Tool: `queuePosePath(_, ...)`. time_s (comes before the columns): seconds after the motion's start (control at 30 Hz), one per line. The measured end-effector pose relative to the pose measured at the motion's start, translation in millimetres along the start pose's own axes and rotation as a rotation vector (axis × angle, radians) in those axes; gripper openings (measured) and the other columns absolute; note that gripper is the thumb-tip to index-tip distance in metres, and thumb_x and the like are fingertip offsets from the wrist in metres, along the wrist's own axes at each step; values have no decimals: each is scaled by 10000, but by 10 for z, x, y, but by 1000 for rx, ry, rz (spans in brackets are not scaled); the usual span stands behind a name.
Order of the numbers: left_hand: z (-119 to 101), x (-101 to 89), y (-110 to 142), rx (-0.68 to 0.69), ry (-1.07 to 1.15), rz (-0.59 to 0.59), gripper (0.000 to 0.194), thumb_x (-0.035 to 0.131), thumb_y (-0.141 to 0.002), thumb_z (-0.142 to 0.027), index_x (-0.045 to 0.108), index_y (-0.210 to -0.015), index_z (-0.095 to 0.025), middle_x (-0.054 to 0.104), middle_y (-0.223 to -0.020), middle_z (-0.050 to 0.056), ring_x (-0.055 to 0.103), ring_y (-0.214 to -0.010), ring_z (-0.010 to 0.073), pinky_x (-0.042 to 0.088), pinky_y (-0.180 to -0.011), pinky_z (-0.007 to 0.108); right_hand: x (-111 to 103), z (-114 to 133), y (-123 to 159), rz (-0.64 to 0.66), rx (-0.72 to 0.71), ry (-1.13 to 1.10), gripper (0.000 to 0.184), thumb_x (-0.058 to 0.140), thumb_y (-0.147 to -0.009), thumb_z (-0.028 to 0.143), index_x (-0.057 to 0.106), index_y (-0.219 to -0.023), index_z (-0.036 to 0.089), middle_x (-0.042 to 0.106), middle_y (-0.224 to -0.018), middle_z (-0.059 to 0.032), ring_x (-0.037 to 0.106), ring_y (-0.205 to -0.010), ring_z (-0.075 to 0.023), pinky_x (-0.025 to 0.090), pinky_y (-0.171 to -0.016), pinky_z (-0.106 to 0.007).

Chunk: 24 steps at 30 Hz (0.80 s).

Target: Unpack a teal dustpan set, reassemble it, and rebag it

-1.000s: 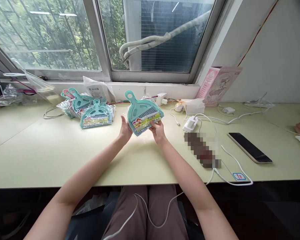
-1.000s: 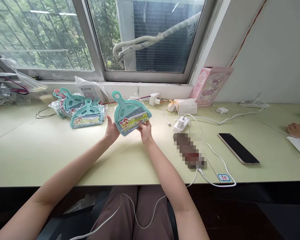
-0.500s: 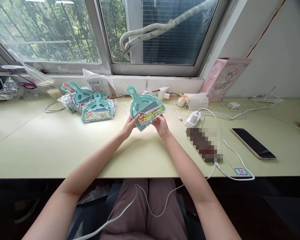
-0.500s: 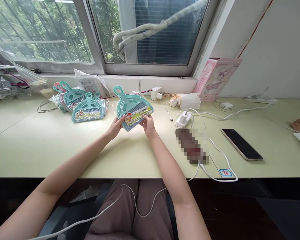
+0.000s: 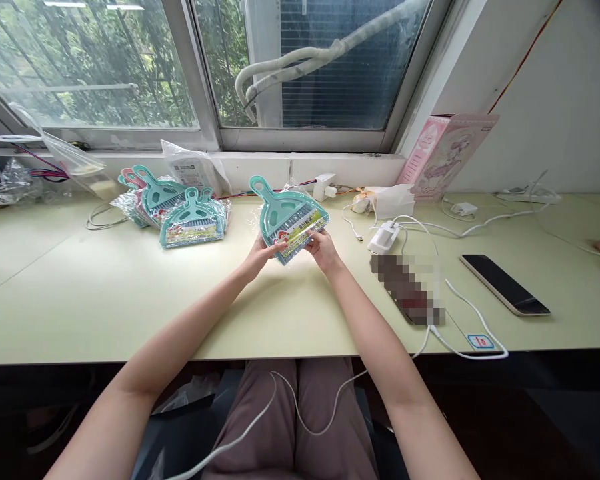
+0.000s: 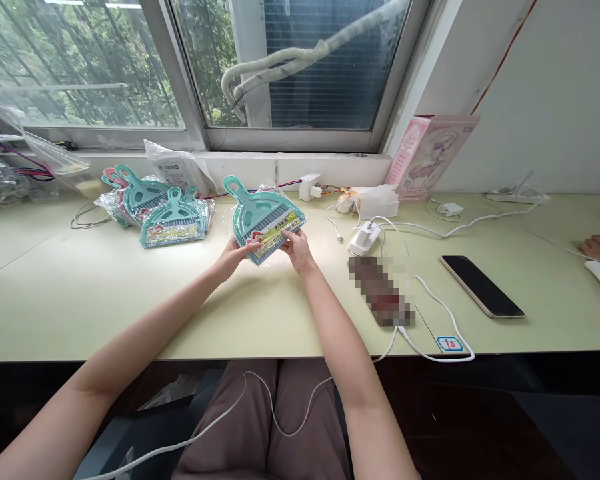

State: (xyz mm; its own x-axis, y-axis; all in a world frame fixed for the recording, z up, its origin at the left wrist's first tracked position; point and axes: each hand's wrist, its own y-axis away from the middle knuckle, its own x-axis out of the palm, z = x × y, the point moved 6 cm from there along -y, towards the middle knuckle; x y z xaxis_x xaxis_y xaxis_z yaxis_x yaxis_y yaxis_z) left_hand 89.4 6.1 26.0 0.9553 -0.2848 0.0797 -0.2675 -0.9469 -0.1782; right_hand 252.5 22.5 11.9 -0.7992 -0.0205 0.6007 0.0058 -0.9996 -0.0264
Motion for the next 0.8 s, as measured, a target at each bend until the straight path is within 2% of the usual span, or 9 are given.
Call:
queuePosePath(0.13, 37, -17, -13, -9, 7, -8, 605, 785, -657, -366, 546, -1182, -185, 682, -1106, 83, 646, -927, 240, 517, -692, 309, -24, -32, -17, -36, 10, 3, 205, 656, -740, 147, 573, -917, 210, 729, -815, 16, 685, -708, -145, 600, -719, -295)
queuePosePath(0.37, 116, -80, -35, -31, 55, -117, 587, 769, -631, -346, 536, -1147, -188, 680, -1078, 77, 652, -902, 240, 520, -670, 311, -5, -93, -16, -52, 35, 14, 154, 631, -768, 138, 587, -901, 202, 737, -832, 6, 692, -707, -144, 601, -686, -283)
queuePosePath(0.8, 77, -61, -27, -26, 1, -81, 592, 784, -629, -400, 571, -1125, -158, 694, -1016, 92, 662, -826, 237, 531, -626, 316, -17, -90, -33, -44, 37, 26, 200, 671, -750, 134, 583, -919, 196, 734, -818, 5, 697, -680, -143, 604, -718, -296)
